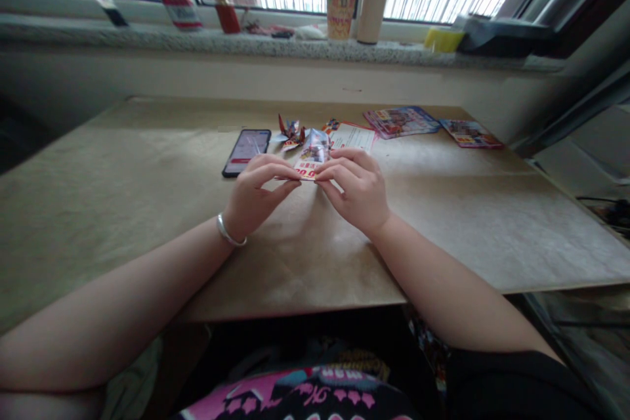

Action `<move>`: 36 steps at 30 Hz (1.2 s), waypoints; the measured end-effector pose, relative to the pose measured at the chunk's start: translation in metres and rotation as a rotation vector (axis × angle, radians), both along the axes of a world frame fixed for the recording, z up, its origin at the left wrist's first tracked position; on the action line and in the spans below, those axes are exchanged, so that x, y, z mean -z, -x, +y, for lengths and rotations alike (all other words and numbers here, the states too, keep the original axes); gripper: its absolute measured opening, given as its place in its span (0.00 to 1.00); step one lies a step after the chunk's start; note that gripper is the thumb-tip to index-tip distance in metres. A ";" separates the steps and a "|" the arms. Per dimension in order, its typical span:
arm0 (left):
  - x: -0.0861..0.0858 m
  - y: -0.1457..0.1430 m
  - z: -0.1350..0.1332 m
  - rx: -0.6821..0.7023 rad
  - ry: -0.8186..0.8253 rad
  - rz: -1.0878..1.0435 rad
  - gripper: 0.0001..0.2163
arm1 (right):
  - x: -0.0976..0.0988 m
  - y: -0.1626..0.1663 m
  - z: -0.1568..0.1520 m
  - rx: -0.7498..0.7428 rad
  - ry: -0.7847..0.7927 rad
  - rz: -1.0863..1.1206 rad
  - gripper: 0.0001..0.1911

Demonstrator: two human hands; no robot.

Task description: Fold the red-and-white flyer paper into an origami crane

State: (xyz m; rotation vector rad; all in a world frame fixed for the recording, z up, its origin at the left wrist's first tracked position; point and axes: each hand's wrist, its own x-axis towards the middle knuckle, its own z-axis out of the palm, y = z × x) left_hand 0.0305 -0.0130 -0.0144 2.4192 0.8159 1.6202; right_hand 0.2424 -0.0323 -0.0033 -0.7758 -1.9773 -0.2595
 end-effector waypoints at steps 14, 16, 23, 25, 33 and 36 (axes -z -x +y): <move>0.005 0.000 0.004 0.046 0.066 -0.024 0.05 | -0.002 0.003 -0.002 -0.004 0.071 0.012 0.03; 0.004 -0.001 0.004 -0.010 -0.007 0.051 0.05 | -0.002 0.003 -0.003 0.015 0.059 -0.036 0.03; 0.002 -0.002 0.002 -0.105 -0.165 0.191 0.05 | 0.000 0.006 -0.003 0.028 0.032 -0.096 0.01; 0.002 -0.002 0.002 -0.120 -0.149 0.188 0.06 | 0.001 0.007 -0.002 0.024 0.039 -0.062 0.02; 0.003 -0.002 0.004 -0.138 -0.199 0.208 0.05 | 0.000 0.006 -0.002 0.033 0.016 -0.078 0.01; 0.002 -0.001 0.002 -0.146 -0.262 0.282 0.04 | 0.000 0.007 -0.004 0.054 0.038 -0.118 0.01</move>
